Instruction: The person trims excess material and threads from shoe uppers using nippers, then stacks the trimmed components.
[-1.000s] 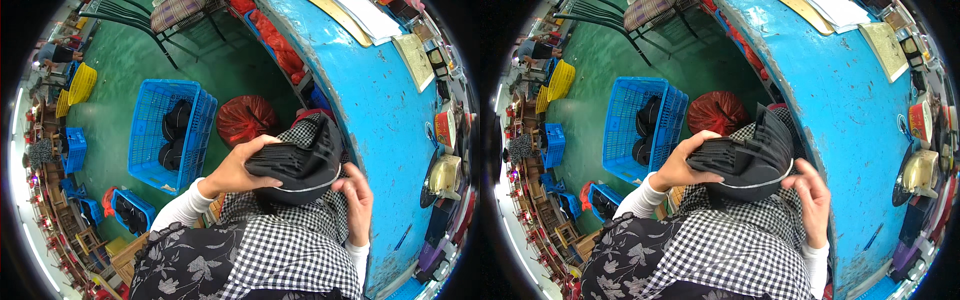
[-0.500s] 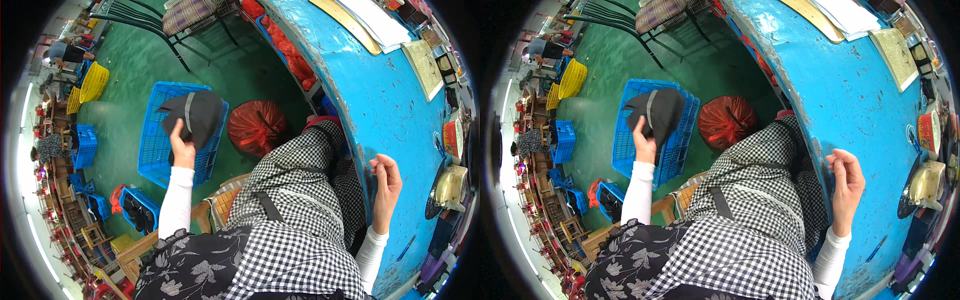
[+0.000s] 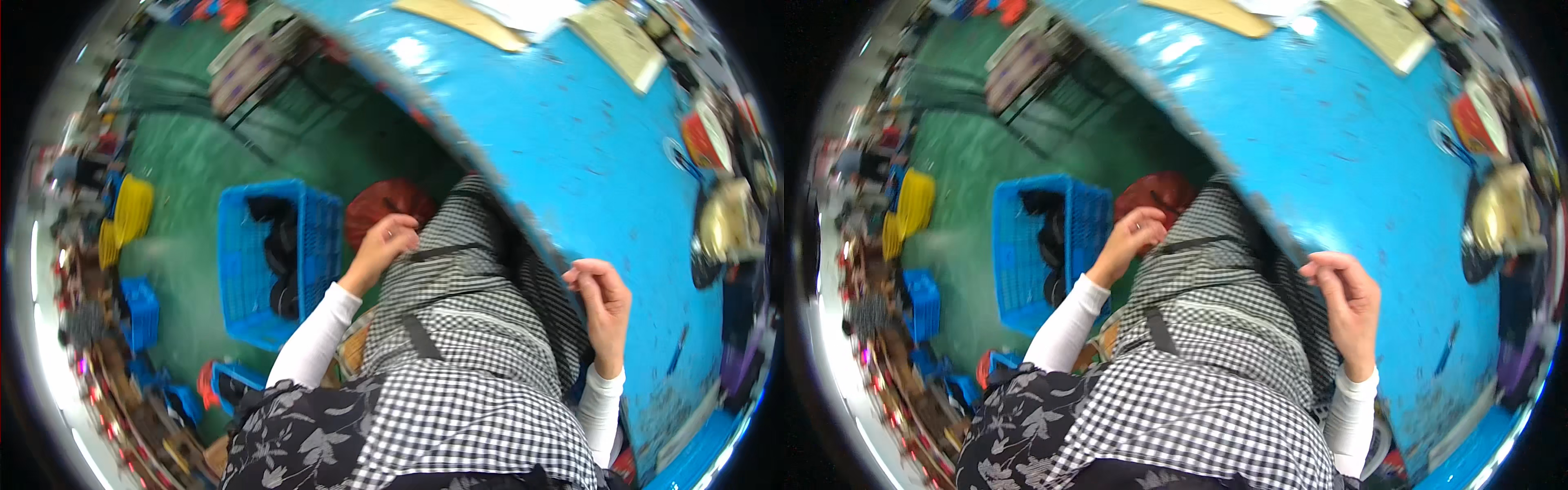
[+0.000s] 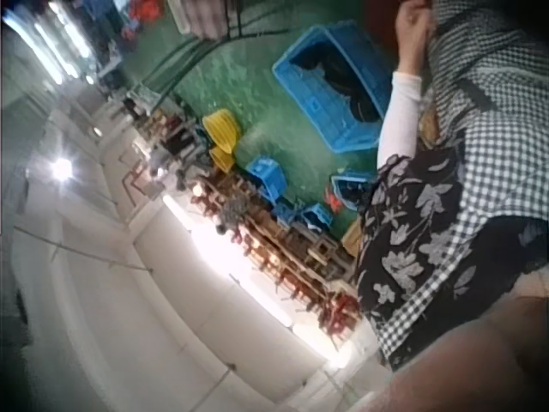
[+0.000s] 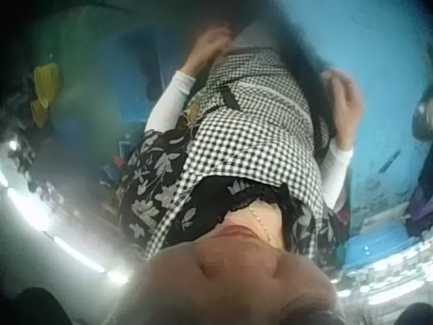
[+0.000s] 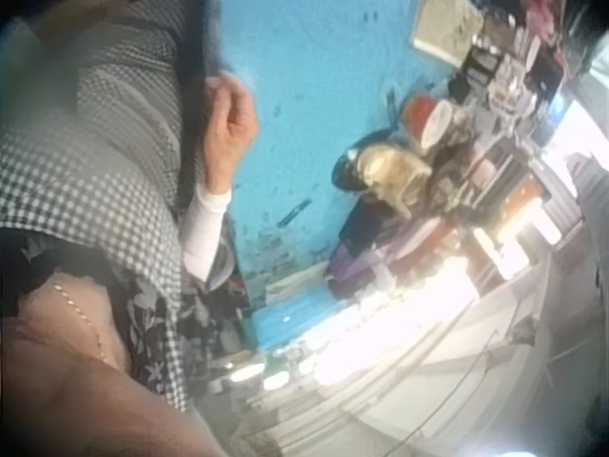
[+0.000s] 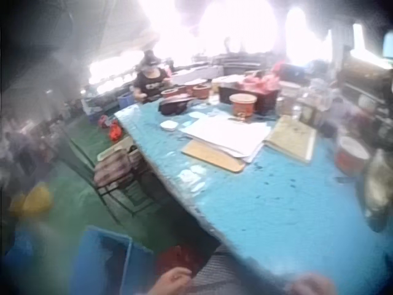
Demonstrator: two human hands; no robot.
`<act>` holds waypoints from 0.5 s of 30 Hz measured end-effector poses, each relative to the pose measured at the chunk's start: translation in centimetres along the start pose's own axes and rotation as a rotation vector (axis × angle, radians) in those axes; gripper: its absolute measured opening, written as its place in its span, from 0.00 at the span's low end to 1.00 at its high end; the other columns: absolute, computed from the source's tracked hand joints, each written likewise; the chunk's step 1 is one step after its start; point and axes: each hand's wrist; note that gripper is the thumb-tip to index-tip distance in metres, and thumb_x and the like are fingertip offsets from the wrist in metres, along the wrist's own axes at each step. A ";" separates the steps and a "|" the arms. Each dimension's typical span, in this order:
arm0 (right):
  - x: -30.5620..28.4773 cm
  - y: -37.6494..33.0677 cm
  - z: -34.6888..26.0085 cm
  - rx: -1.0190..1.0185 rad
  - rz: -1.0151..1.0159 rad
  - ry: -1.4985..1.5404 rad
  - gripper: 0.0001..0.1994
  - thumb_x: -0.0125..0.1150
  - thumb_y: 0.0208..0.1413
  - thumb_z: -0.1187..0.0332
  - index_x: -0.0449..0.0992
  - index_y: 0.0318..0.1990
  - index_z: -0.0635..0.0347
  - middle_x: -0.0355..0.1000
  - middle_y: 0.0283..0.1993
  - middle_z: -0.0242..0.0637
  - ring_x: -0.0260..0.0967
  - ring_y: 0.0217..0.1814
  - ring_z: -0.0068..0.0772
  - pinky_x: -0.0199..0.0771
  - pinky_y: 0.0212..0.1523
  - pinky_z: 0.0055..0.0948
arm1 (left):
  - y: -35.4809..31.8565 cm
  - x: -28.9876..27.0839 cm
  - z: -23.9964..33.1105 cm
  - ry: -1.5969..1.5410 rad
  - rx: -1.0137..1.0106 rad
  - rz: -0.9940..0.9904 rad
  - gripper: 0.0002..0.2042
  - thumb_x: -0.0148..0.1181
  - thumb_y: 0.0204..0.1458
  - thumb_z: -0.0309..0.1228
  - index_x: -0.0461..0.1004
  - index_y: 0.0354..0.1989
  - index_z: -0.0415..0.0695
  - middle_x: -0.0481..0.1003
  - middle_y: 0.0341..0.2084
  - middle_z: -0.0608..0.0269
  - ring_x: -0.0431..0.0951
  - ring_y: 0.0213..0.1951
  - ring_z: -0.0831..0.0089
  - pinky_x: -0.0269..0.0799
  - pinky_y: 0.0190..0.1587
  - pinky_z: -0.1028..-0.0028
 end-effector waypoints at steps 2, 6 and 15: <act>-0.7 -2.2 0.2 0.017 0.060 -0.020 0.08 0.49 0.61 0.78 0.75 0.44 0.66 0.76 0.36 0.36 0.71 0.36 0.22 0.71 0.38 0.21 | 0.9 4.2 0.1 -0.025 0.046 -0.331 0.18 0.61 0.52 0.31 0.68 0.50 0.40 0.75 0.35 0.65 0.75 0.37 0.78 0.71 0.41 0.77; -4.4 -8.9 0.4 0.077 0.288 -0.084 0.09 0.51 0.61 0.75 0.75 0.45 0.65 0.76 0.36 0.34 0.71 0.35 0.21 0.71 0.38 0.20 | 1.1 9.8 0.3 1.005 0.378 -0.693 0.27 0.64 0.48 0.42 0.67 0.57 0.47 0.75 0.45 0.49 0.77 0.41 0.53 0.74 0.43 0.63; -9.7 -39.0 3.5 0.143 1.515 0.264 0.12 0.52 0.61 0.70 0.71 0.50 0.64 0.74 0.39 0.34 0.66 0.35 0.18 0.68 0.39 0.19 | 6.5 16.2 1.3 1.192 0.217 -1.124 0.19 0.59 0.54 0.43 0.77 0.39 0.36 0.77 0.31 0.47 0.77 0.34 0.52 0.71 0.35 0.64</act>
Point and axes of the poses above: each hand's wrist, its own y-axis towards the middle knuckle, its own x-axis out of the palm, z = x × y
